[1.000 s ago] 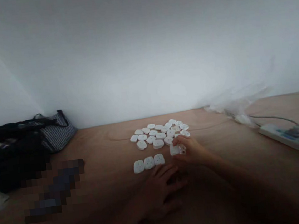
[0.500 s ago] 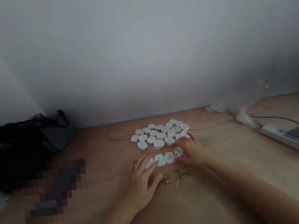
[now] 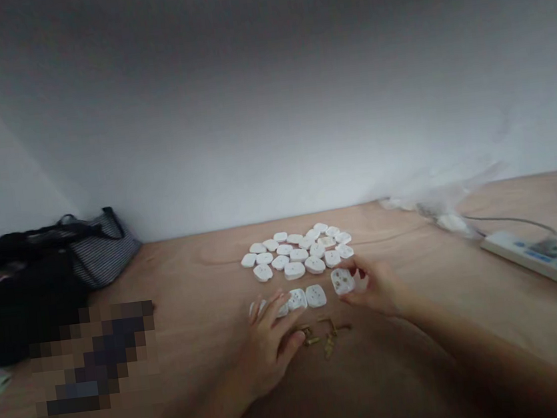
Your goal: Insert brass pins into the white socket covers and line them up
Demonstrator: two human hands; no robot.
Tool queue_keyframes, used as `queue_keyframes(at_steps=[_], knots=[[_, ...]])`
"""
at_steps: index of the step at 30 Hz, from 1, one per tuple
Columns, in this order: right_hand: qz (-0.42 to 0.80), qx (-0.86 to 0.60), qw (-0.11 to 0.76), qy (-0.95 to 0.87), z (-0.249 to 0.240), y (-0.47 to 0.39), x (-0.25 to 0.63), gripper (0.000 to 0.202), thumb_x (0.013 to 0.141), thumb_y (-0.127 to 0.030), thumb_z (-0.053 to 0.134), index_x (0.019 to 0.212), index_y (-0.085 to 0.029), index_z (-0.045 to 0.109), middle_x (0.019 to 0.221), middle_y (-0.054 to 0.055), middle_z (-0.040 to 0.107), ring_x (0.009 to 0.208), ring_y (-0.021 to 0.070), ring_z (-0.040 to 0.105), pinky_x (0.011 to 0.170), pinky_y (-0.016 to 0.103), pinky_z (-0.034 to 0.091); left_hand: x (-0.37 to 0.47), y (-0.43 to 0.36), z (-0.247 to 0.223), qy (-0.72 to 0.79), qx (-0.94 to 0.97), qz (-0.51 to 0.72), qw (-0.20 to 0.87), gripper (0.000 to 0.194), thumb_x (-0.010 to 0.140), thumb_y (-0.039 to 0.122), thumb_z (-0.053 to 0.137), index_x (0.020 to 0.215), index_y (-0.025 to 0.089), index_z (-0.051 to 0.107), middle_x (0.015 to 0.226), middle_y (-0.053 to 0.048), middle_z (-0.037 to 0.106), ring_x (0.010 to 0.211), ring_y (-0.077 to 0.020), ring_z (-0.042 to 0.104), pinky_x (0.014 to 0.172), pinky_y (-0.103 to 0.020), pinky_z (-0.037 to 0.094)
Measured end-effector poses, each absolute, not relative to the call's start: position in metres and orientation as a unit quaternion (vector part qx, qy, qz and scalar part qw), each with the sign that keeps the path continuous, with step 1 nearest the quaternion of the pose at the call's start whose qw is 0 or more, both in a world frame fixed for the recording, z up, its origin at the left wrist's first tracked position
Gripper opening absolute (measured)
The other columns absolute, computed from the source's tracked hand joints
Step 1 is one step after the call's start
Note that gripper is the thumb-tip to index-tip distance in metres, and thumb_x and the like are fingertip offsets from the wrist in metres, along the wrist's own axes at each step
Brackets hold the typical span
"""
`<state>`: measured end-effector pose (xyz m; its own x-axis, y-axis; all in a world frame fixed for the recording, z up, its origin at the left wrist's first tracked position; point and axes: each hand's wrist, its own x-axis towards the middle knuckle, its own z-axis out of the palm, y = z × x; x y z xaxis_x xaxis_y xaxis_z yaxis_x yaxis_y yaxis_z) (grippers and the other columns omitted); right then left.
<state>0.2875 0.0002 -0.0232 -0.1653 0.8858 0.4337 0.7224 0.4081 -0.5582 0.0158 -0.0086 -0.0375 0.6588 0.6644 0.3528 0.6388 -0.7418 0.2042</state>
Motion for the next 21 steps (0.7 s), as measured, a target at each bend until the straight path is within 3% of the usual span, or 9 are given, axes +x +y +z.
queue_keyframes(at_steps=[5,8,12,18,21], knots=[[0.167,-0.487,0.358,-0.779,-0.033,-0.03,0.294,0.043,0.064,-0.02,0.063,0.106,-0.017,0.058,0.081,0.003,0.066,0.067,0.0168,0.06,0.06,0.027,0.048,0.037,-0.019,-0.024,0.202,0.965,0.153,0.07,0.038,0.086,0.037,0.055,0.123,0.029,0.054,0.135,-0.007,0.047,0.127,-0.0304,0.037,0.105,-0.054,0.027],[0.156,-0.462,0.328,-0.809,-0.035,-0.037,0.295,0.048,0.062,-0.014,0.062,0.109,-0.018,0.058,0.098,0.007,0.066,0.083,0.0213,0.062,0.072,0.031,0.05,0.044,-0.02,-0.021,0.185,0.973,0.121,0.068,0.033,0.084,0.041,0.057,0.116,0.032,0.06,0.132,-0.006,0.05,0.126,-0.031,0.038,0.104,-0.055,0.026],[0.112,-0.441,0.285,-0.844,-0.031,-0.037,0.293,0.051,0.06,-0.014,0.064,0.111,-0.018,0.06,0.108,0.011,0.063,0.101,0.0287,0.057,0.088,0.041,0.046,0.038,-0.017,-0.024,0.207,0.965,0.147,0.061,0.022,0.086,0.03,0.056,0.105,0.031,0.066,0.128,-0.004,0.054,0.124,-0.0281,0.042,0.105,-0.052,0.025],[0.211,-0.42,0.289,-0.834,-0.038,-0.037,0.288,0.063,0.068,-0.016,0.063,0.128,-0.021,0.044,0.117,0.01,0.056,0.097,0.0223,0.059,0.081,0.033,0.05,0.028,-0.015,-0.028,0.212,0.951,0.213,0.068,0.022,0.084,0.023,0.058,0.104,0.027,0.066,0.118,-0.005,0.06,0.115,-0.0259,0.048,0.102,-0.049,0.03],[0.256,-0.422,0.316,-0.811,-0.041,-0.038,0.284,0.06,0.066,-0.014,0.064,0.122,-0.02,0.043,0.105,0.007,0.061,0.087,0.019,0.061,0.074,0.03,0.05,0.029,-0.015,-0.028,0.204,0.945,0.24,0.088,0.023,0.084,0.022,0.058,0.105,0.024,0.065,0.108,-0.007,0.063,0.107,-0.0241,0.052,0.095,-0.043,0.039]])
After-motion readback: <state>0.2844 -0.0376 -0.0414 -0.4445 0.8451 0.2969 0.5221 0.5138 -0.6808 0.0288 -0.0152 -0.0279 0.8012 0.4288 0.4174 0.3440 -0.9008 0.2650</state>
